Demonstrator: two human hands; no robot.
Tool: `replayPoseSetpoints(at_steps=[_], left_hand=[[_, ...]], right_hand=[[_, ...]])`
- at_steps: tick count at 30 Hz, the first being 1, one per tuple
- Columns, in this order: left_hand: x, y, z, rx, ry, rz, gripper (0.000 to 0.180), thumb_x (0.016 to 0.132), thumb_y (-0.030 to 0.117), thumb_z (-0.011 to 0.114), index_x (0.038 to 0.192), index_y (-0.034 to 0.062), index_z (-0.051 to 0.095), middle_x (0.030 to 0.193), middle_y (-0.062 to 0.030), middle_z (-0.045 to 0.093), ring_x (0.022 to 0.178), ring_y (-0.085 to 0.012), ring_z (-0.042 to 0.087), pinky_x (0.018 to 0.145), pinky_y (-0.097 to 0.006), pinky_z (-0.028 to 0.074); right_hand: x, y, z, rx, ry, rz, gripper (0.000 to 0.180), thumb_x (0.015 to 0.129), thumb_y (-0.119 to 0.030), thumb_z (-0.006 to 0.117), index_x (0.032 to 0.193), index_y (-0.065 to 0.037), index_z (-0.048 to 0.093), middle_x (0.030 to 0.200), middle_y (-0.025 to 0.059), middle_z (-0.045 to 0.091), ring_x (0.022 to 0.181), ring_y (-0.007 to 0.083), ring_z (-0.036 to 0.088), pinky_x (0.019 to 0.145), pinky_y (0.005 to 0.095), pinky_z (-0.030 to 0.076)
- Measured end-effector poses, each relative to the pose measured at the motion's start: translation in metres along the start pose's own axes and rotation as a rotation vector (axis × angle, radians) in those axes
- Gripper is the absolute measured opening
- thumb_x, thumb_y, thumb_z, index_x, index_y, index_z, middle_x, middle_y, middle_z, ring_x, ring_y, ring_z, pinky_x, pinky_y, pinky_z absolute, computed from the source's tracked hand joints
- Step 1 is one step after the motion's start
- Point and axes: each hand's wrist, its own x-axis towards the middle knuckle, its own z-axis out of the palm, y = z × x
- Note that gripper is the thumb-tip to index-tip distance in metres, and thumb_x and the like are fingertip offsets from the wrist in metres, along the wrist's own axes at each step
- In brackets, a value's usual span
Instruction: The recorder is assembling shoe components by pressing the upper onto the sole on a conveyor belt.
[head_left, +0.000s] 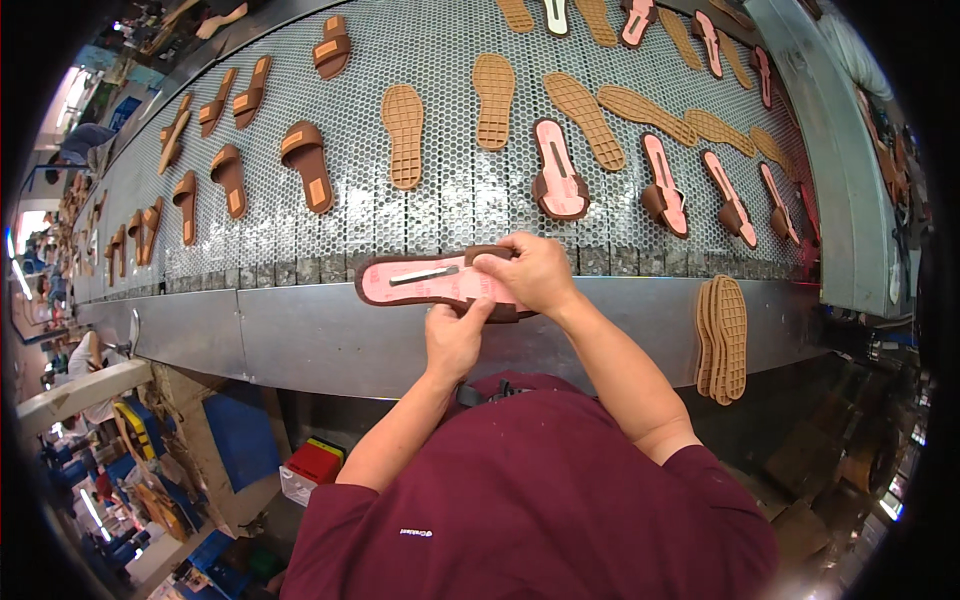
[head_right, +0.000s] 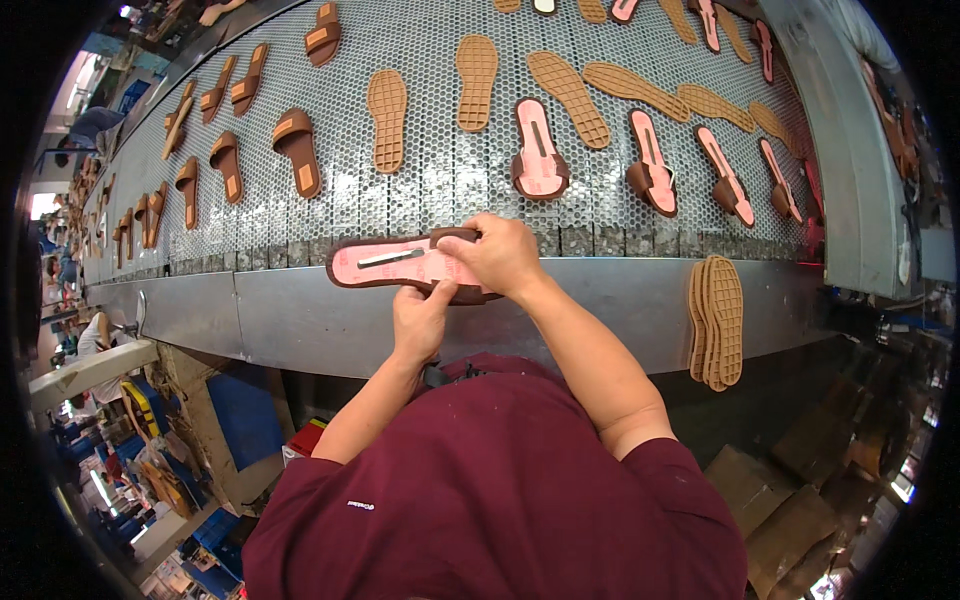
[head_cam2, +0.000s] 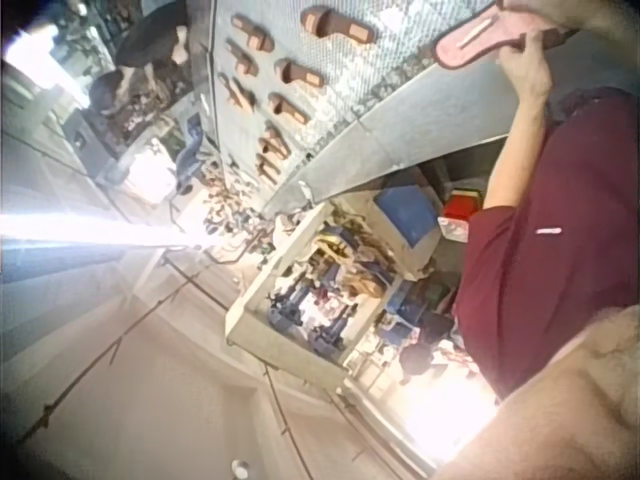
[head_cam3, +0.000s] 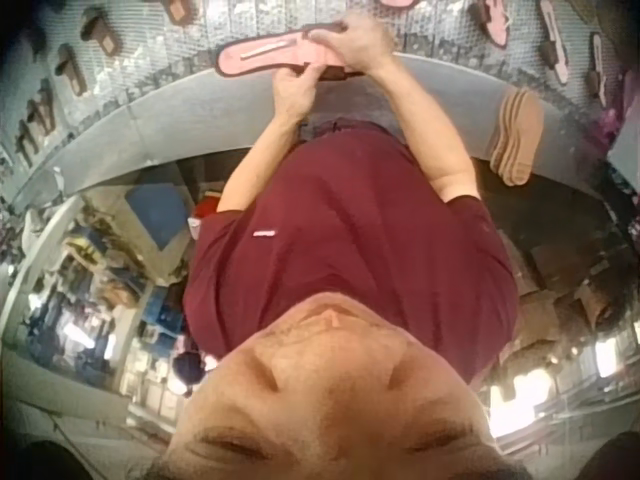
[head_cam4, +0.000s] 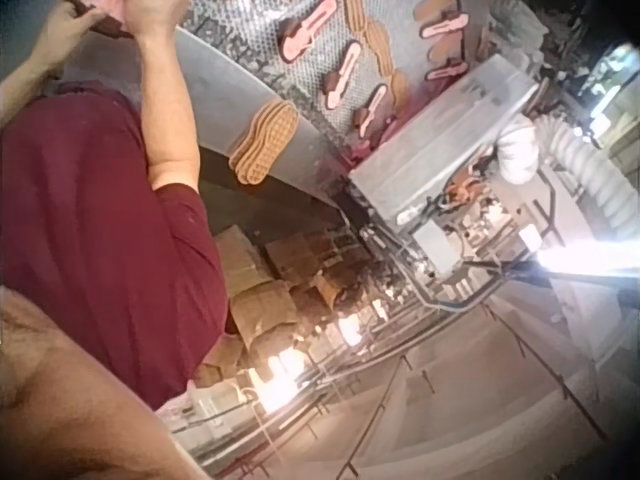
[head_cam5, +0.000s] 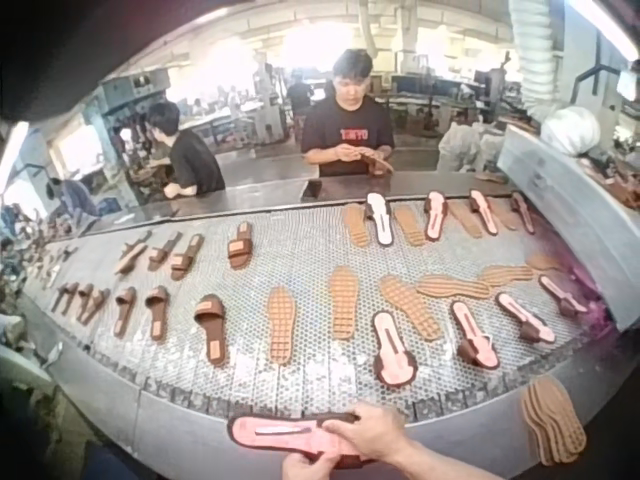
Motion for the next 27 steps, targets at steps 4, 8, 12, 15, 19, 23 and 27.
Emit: replayPoseSetpoints(at_steps=[4,8,12,15,19,23,27], left_hand=[[-0.02,-0.018,-0.036,-0.143,0.059,-0.411,0.02,0.095,0.021,0.07,0.096,0.0013,0.064,0.094,-0.0032,0.066,0.083,-0.0084,0.058,0.074,-0.027,0.048],[-0.055,0.001,-0.076,0.657,-0.019,0.267,0.028,0.083,0.018,0.08,0.096,0.0027,0.061,0.091,-0.0062,0.062,0.082,-0.0181,0.058,0.074,-0.032,0.048],[-0.004,0.043,-0.046,1.002,-0.08,0.78,0.051,0.072,0.015,0.087,0.113,0.0012,0.06,0.107,-0.0113,0.064,0.104,-0.0266,0.062,0.091,-0.038,0.049],[0.041,0.031,-0.035,0.682,-0.276,0.327,0.055,0.075,0.02,0.084,0.121,0.0032,0.06,0.115,-0.0141,0.065,0.107,-0.0313,0.062,0.092,-0.04,0.049],[0.064,0.038,-0.043,0.719,-0.311,0.176,0.05,0.078,0.015,0.081,0.121,0.0017,0.06,0.109,-0.0097,0.064,0.101,-0.02,0.063,0.09,-0.034,0.051],[0.077,0.01,-0.081,0.799,-0.086,0.216,0.033,0.083,0.014,0.077,0.11,-0.0011,0.064,0.098,-0.0058,0.061,0.086,-0.0143,0.061,0.078,-0.031,0.052],[0.081,-0.004,-0.117,0.602,-0.014,0.059,0.034,0.083,0.011,0.076,0.112,-0.0016,0.064,0.101,-0.006,0.064,0.086,-0.0124,0.063,0.075,-0.028,0.053]], right_hand=[[0.002,0.015,-0.008,-0.131,-0.057,-0.15,0.041,0.079,-0.042,0.078,0.106,-0.012,0.074,0.091,0.0128,0.074,0.083,0.0318,0.071,0.075,0.0405,0.055],[0.007,0.003,-0.035,-0.252,-0.342,-0.336,0.034,0.086,-0.034,0.068,0.115,-0.016,0.071,0.102,0.0146,0.072,0.094,0.0357,0.068,0.083,0.0449,0.053],[0.012,-0.01,-0.019,-0.363,-0.518,-0.413,0.032,0.087,-0.025,0.061,0.116,-0.017,0.071,0.105,0.0166,0.071,0.097,0.0379,0.066,0.086,0.0478,0.051],[0.024,-0.032,-0.008,-0.424,-0.607,-0.378,0.04,0.084,-0.023,0.062,0.122,-0.008,0.065,0.103,0.0174,0.072,0.094,0.0379,0.067,0.083,0.047,0.052],[0.044,-0.042,-0.007,-0.349,-0.587,-0.334,0.058,0.084,-0.033,0.065,0.135,-0.008,0.055,0.101,0.0191,0.072,0.095,0.038,0.068,0.086,0.0455,0.052],[0.104,-0.042,0.017,-0.383,-0.253,-0.303,0.083,0.078,-0.05,0.076,0.145,-0.011,0.047,0.12,0.0196,0.066,0.109,0.0342,0.064,0.094,0.0422,0.05],[0.183,-0.039,0.066,-0.512,-0.084,-0.179,0.088,0.078,-0.062,0.073,0.148,-0.015,0.045,0.145,0.0209,0.047,0.131,0.0354,0.049,0.104,0.0463,0.044]])
